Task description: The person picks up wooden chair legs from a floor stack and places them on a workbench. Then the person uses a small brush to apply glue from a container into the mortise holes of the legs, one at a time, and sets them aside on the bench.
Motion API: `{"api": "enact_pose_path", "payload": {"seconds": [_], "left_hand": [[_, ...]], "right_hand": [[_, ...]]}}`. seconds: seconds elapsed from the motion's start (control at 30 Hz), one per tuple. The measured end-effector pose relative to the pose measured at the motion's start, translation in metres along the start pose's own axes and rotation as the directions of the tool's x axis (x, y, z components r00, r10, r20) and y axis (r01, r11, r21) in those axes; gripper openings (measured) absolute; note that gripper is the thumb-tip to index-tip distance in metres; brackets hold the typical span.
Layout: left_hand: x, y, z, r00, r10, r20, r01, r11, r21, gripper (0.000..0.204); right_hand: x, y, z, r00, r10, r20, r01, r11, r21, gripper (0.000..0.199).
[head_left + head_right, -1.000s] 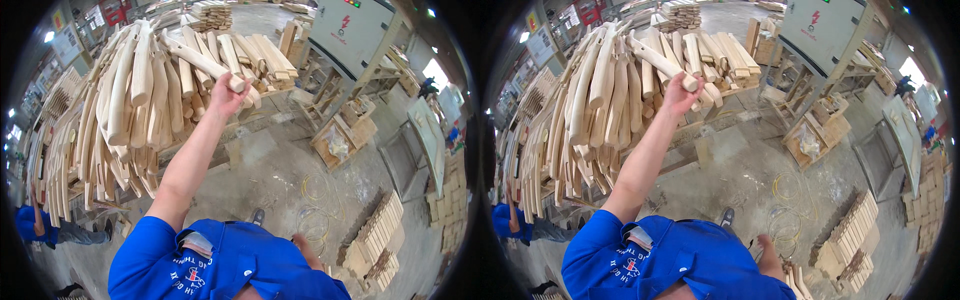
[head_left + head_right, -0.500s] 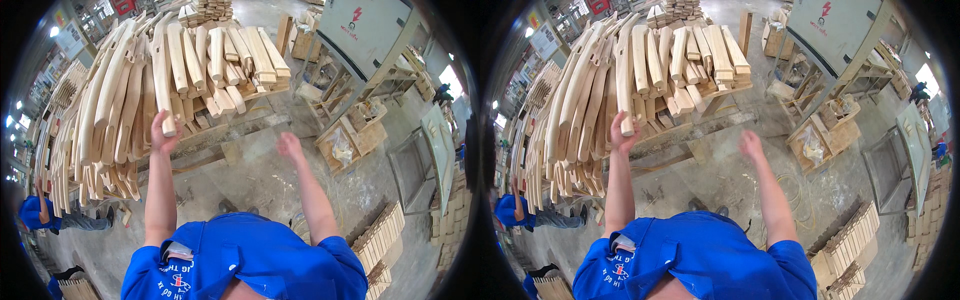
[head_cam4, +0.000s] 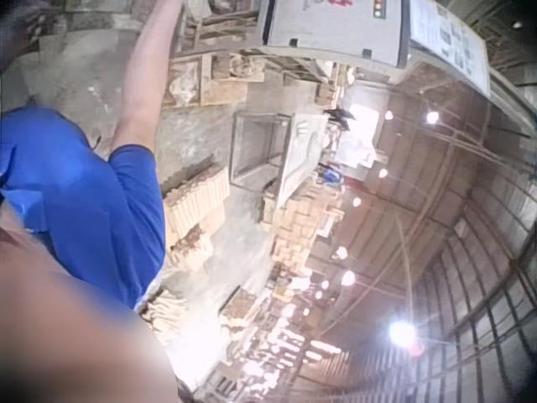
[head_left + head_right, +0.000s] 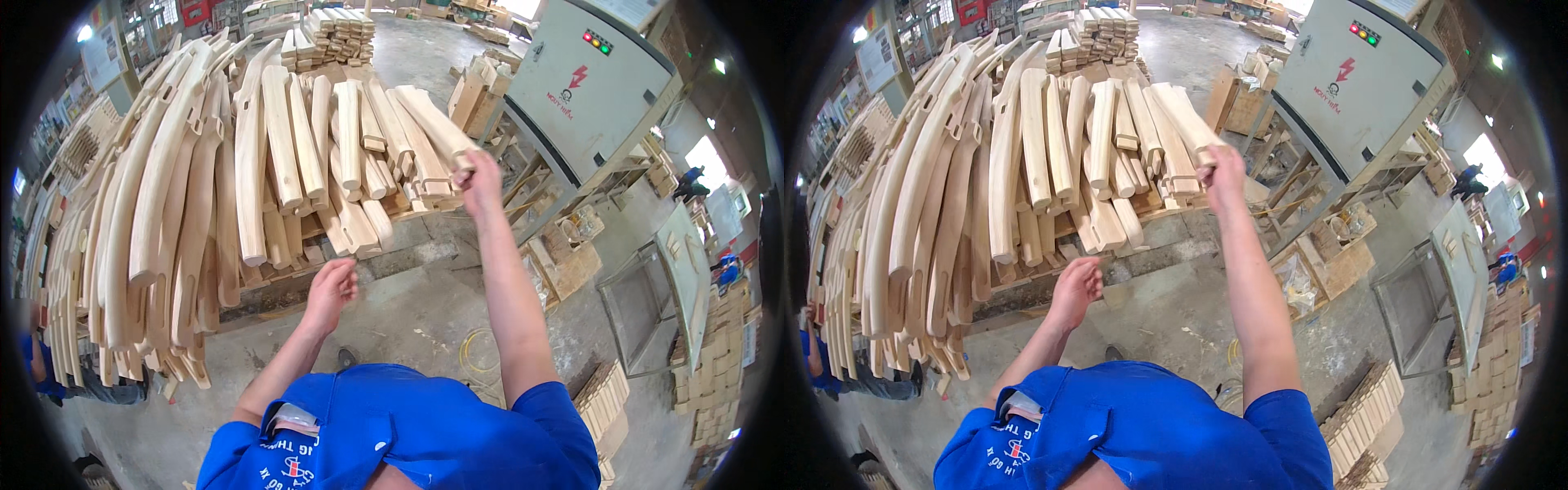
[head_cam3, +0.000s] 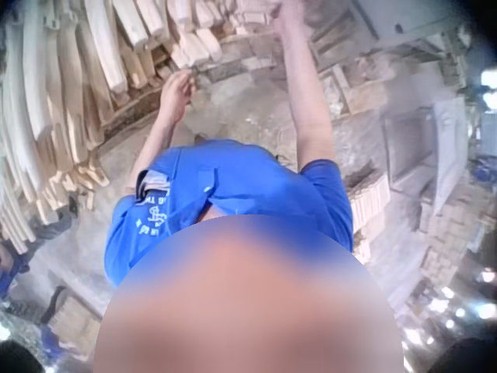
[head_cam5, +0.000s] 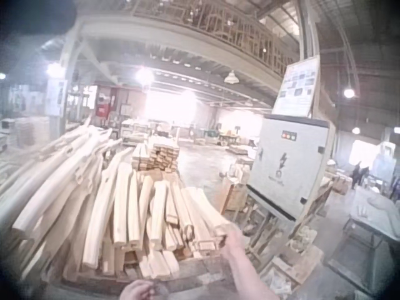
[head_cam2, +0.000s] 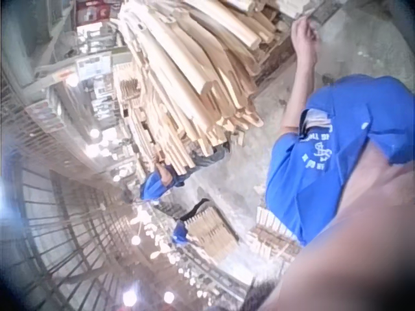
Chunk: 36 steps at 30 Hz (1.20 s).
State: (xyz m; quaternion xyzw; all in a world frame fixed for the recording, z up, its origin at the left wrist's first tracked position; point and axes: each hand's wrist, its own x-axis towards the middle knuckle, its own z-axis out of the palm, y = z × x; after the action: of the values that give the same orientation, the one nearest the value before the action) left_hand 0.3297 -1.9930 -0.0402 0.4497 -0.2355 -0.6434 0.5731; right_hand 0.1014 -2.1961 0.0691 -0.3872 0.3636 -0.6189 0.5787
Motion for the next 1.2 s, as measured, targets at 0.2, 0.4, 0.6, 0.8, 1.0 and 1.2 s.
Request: {"api": "enact_pose_path", "payload": {"seconds": [0.2, 0.4, 0.6, 0.8, 1.0, 1.2], "left_hand": [[0.085, 0.055, 0.085, 0.951, 0.271, 0.146, -0.277, 0.961, 0.019, 0.031], [0.168, 0.072, 0.121, 0.984, 0.173, 0.034, -0.176, 0.957, 0.231, 0.063], [0.216, 0.072, 0.163, 0.995, 0.019, -0.099, 0.019, 0.929, 0.37, 0.081], [0.217, 0.085, 0.159, 0.97, 0.173, -0.17, -0.133, 0.965, 0.226, 0.056], [0.178, 0.079, 0.172, 0.877, 0.467, -0.114, -0.229, 0.613, 0.756, 0.075], [0.173, 0.036, 0.215, 0.911, 0.403, 0.092, -0.123, 0.051, 0.991, 0.089]], "right_hand": [[0.014, 0.008, -0.019, 0.992, -0.122, 0.045, 0.115, 0.985, 0.127, 0.012], [0.019, 0.017, -0.074, 0.989, -0.138, 0.045, 0.086, 0.304, -0.949, 0.049], [0.053, 0.013, -0.112, 0.966, 0.257, 0.011, -0.211, 0.815, -0.539, 0.062], [0.094, 0.037, -0.119, 0.923, 0.381, 0.046, -0.295, 0.78, -0.552, 0.075], [0.106, 0.056, -0.099, 0.864, 0.466, 0.188, -0.333, 0.811, -0.48, 0.078], [0.128, 0.064, -0.112, 0.832, 0.46, 0.309, -0.393, 0.883, -0.257, 0.081]]}}
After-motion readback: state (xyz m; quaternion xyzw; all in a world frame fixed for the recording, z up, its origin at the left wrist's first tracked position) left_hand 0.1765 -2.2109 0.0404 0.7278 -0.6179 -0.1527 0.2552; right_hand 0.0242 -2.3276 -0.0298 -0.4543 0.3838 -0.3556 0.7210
